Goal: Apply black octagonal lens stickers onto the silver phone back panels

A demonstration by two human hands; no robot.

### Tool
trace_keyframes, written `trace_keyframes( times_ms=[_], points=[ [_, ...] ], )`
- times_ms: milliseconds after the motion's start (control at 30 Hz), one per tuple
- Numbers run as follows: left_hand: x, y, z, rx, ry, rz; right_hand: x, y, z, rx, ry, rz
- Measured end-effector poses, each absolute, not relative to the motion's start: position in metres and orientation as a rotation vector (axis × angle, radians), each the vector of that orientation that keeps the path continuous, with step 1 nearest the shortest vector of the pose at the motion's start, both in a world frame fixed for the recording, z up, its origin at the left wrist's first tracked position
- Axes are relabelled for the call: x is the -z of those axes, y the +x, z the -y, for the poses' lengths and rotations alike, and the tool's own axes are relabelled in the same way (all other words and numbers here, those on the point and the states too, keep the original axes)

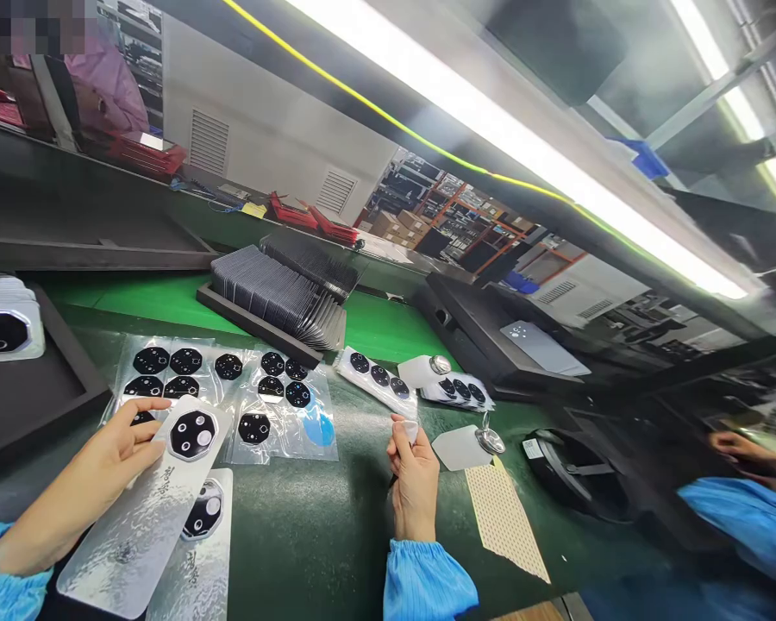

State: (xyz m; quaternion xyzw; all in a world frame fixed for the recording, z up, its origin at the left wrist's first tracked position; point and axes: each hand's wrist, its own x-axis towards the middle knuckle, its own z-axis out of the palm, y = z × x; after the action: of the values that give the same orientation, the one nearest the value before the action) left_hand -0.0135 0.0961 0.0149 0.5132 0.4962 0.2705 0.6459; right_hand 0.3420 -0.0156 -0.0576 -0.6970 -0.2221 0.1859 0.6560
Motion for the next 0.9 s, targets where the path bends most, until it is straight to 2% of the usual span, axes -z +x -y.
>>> trace_keyframes(
  times_ms=[267,567,900],
  points=[
    [-0.008,-0.016,-0.101,-0.572,1.161,-1.140,0.055,0.367,0.005,-0.274,-1.816,0.768],
    [-0.008,-0.015,-0.099,-0.572,1.160,-1.102,0.066,0.373,-0.015,-0.272,-1.818,0.912],
    [0.016,-0.017,-0.105,-0.609,1.206,-1.171,0.050,0.350,-0.007,-0.261,-1.866,1.051]
  ],
)
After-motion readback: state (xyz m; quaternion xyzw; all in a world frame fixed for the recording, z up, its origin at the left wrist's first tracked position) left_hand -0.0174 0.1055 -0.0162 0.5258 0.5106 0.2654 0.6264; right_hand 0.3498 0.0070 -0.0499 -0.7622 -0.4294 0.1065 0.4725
